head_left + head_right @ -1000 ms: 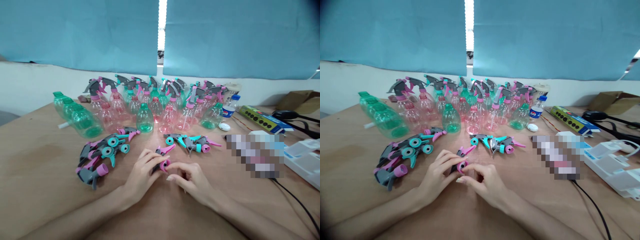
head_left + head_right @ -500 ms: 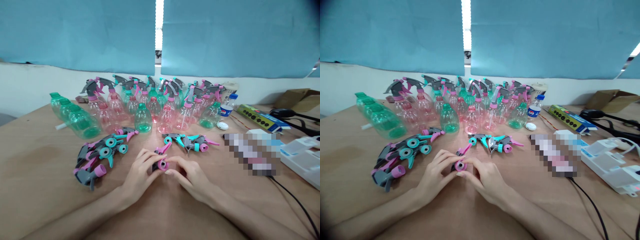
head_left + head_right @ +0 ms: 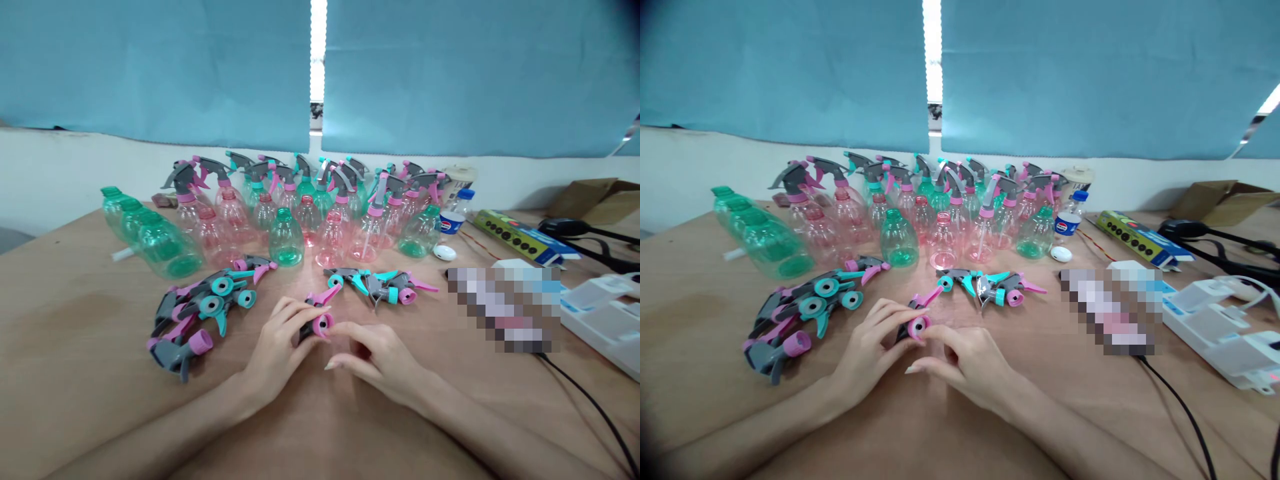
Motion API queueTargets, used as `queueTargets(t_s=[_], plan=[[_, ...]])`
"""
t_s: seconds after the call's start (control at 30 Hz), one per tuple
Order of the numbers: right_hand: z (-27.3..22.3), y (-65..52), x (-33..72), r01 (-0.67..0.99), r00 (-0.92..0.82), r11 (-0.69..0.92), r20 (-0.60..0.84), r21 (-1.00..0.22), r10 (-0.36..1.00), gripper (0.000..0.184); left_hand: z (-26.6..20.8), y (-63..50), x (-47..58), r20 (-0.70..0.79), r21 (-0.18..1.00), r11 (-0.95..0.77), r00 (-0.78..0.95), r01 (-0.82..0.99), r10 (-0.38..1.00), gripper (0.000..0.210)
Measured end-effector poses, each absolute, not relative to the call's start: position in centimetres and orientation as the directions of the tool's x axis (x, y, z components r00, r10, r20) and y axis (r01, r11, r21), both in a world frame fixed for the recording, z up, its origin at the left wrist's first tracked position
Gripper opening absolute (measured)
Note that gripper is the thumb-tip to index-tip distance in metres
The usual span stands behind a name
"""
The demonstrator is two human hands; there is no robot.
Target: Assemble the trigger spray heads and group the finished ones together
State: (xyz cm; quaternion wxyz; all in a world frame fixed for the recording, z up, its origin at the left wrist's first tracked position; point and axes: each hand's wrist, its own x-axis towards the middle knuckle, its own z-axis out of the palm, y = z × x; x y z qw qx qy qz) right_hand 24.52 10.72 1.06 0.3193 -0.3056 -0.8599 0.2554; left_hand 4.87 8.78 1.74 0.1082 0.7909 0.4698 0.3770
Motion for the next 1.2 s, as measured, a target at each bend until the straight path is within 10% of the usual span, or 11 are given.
queueTargets(t_s=[0.8, 1.2], plan=[[1.1, 12.8, 25.2, 0.196, -0.087, 0.494, 0.487, -0.847, 0.869, 0.017, 2.4, 12.5, 7.4, 0.604, 0.401, -0.63, 0.325, 0.665, 0.727, 0.028], [0.7, 12.0, 24.7, 0.275, -0.334, 0.536, 0.443, -0.798, 0.832, 0.024, 2.1, 15.3, 9.6, 0.323, 0.226, -0.632, 0.555, 0.741, 0.766, 0.046]])
